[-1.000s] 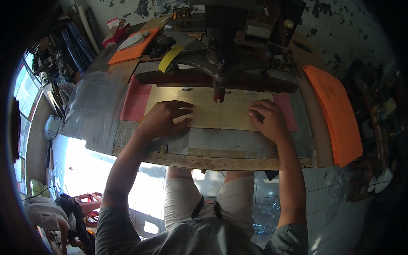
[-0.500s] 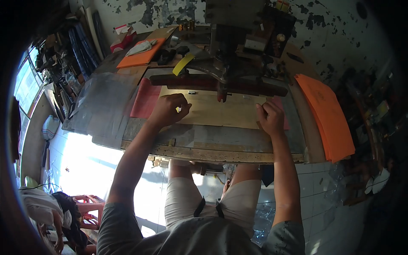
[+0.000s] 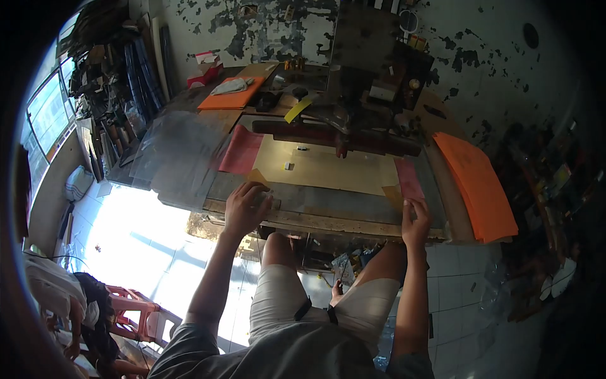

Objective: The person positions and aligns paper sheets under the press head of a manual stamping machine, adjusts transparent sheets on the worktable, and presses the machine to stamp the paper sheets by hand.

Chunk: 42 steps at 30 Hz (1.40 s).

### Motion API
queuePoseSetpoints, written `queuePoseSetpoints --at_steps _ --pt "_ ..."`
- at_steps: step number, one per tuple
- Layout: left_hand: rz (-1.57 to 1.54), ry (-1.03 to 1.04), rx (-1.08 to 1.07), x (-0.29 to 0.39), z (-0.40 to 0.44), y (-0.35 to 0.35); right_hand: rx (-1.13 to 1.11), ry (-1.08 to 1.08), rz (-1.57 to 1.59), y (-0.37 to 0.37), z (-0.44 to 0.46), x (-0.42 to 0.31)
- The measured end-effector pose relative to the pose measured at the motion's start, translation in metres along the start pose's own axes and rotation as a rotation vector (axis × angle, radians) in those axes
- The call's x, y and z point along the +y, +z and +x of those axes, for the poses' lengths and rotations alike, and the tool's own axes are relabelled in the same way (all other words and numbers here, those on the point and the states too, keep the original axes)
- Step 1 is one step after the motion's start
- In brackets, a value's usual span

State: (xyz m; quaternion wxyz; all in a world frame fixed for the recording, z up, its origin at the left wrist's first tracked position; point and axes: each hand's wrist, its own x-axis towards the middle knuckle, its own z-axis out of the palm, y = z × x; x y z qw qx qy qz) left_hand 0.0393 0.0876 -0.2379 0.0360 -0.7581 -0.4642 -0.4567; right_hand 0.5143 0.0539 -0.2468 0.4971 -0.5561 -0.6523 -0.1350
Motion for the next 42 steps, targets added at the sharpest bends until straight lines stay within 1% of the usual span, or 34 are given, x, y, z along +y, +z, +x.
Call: queuePoseSetpoints --at_steps 3,4,5,7,8,11,12,15,18,30,33,37,42 --pt "0.110 0.061 0.137 -0.001 -0.048 0.006 -0.015 0.181 0.056 0.000 -0.007 -0.004" --pt "0.102 0.017 0.119 -0.002 -0.064 0.010 -0.019 0.196 0.034 0.003 -0.008 0.000" --pt "0.109 0.014 0.130 -0.006 -0.074 0.014 -0.032 0.208 0.026 0.007 -0.009 0.004" --pt "0.118 0.008 0.154 -0.004 -0.083 0.014 -0.058 0.231 0.004 0.006 -0.007 0.001" --pt "0.053 -0.013 0.160 -0.003 -0.084 0.015 -0.075 0.229 0.014 0.003 -0.006 -0.003" --pt "0.091 -0.012 0.206 -0.004 -0.087 0.024 -0.094 0.210 -0.051 0.005 -0.007 -0.002" --pt "0.095 -0.009 0.212 -0.003 -0.086 0.025 -0.095 0.315 -0.052 0.009 -0.008 -0.004" --pt "0.125 -0.005 0.199 -0.004 -0.087 0.024 -0.068 0.250 -0.016 0.010 -0.009 -0.002" --pt "0.116 -0.007 0.189 -0.002 -0.087 0.022 -0.033 0.147 -0.090 0.012 -0.011 0.001" --pt "0.141 -0.038 0.177 -0.001 -0.089 0.027 0.034 0.144 -0.112 0.013 -0.015 -0.001" --pt "0.156 -0.055 0.170 0.001 -0.088 0.027 0.022 0.143 -0.060 0.010 -0.014 0.000" --pt "0.168 -0.064 0.179 -0.001 -0.089 0.032 0.035 0.155 -0.073 0.003 -0.015 -0.009" --pt "0.210 -0.055 0.263 -0.008 -0.091 0.046 0.036 0.175 -0.069 -0.005 -0.015 -0.021"
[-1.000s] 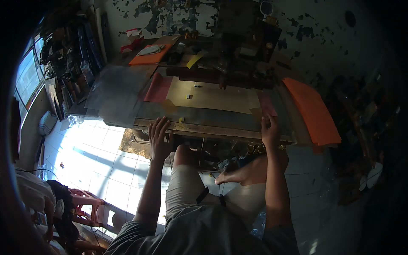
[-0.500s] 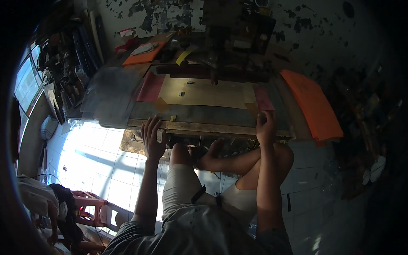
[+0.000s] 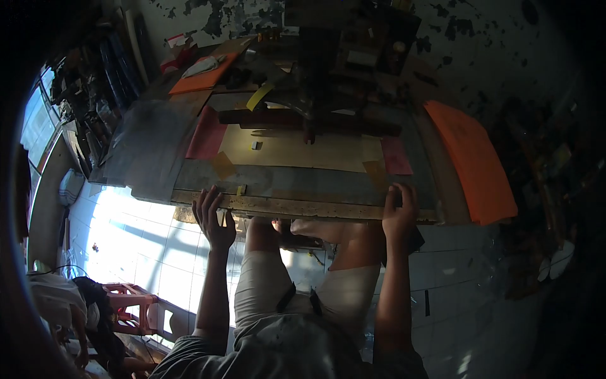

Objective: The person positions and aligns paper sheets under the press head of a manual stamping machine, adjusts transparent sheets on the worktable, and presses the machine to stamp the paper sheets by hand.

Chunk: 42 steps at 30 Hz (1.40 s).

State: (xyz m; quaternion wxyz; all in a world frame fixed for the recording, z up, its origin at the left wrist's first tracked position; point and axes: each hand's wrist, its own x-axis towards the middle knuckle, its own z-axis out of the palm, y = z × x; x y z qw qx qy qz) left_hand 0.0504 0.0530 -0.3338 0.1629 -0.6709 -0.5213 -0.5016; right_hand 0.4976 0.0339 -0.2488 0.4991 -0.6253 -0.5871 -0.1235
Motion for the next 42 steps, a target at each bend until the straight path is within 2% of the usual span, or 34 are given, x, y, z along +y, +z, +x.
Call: queuePoseSetpoints --at_steps 32,38,42 --pt "0.055 0.000 0.029 -0.005 -0.008 0.011 0.022 0.050 0.008 0.003 0.000 -0.001" --pt "0.059 -0.006 0.003 -0.007 -0.010 0.010 0.099 -0.012 0.000 0.008 -0.011 0.014" --pt "0.047 -0.008 0.011 -0.007 -0.010 0.011 0.142 -0.136 -0.140 0.011 -0.030 0.016"
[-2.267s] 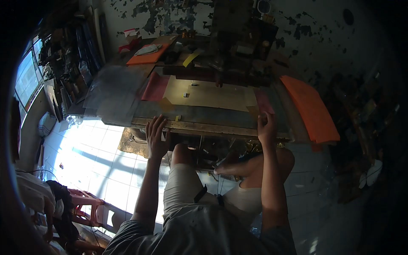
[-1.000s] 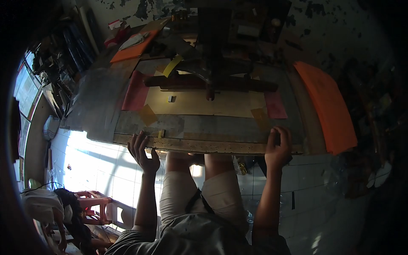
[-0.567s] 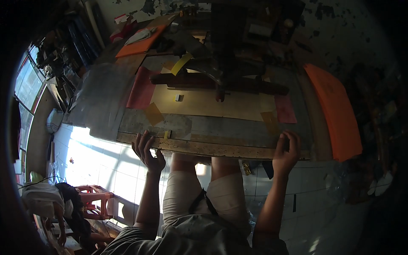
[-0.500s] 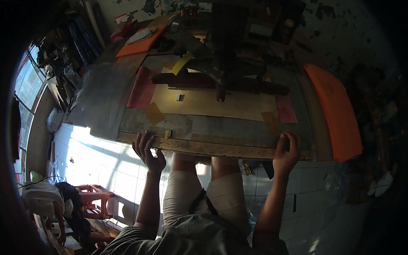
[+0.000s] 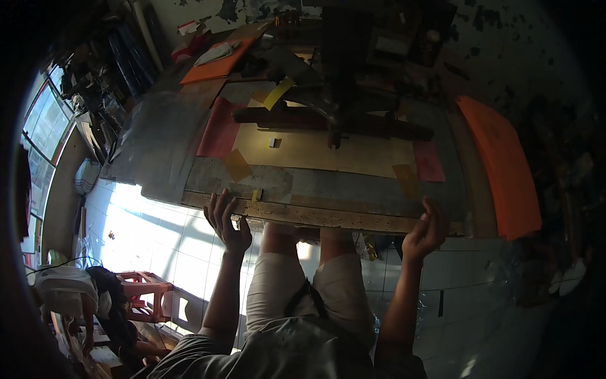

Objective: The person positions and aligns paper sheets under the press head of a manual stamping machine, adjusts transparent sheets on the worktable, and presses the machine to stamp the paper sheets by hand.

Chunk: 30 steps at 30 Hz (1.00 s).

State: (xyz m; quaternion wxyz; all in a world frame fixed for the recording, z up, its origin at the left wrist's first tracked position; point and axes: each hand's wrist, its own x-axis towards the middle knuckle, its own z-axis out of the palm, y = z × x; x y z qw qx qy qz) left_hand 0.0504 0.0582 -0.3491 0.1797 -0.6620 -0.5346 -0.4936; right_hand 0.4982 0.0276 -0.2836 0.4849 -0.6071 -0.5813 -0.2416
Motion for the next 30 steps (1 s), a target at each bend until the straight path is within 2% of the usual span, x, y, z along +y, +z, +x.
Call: queuePoseSetpoints --at_steps 2,9,30 --pt "-0.009 -0.004 0.009 -0.001 -0.001 0.002 -0.006 -0.118 -0.182 0.002 -0.020 0.000" --pt "0.013 0.010 -0.029 -0.002 -0.003 -0.001 0.022 -0.083 -0.176 0.004 -0.046 0.004" --pt "0.019 -0.011 -0.005 0.001 -0.002 0.001 0.044 -0.087 -0.156 0.011 -0.049 0.009"
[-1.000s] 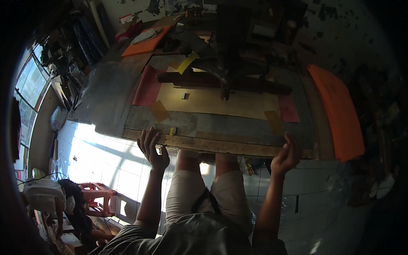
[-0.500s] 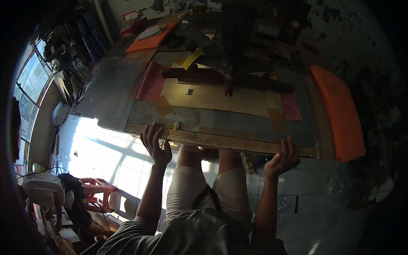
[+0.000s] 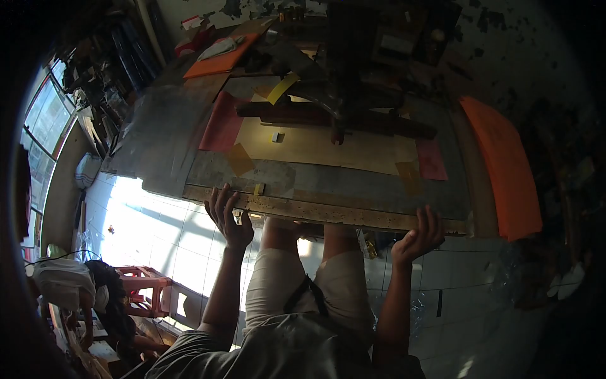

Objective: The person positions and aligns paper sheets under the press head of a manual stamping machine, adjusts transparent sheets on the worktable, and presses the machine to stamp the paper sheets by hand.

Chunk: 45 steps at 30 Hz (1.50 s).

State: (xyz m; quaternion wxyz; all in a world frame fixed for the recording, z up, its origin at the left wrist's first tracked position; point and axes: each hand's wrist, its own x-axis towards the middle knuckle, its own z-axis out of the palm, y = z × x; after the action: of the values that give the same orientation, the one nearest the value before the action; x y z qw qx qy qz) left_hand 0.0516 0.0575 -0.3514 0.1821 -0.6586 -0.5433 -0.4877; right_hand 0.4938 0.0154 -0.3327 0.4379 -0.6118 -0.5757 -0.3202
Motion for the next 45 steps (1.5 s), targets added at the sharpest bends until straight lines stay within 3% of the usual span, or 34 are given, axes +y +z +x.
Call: queuePoseSetpoints --at_steps 45 --pt "-0.032 0.016 0.029 0.000 0.001 0.001 -0.032 0.015 0.015 -0.010 0.005 -0.006"
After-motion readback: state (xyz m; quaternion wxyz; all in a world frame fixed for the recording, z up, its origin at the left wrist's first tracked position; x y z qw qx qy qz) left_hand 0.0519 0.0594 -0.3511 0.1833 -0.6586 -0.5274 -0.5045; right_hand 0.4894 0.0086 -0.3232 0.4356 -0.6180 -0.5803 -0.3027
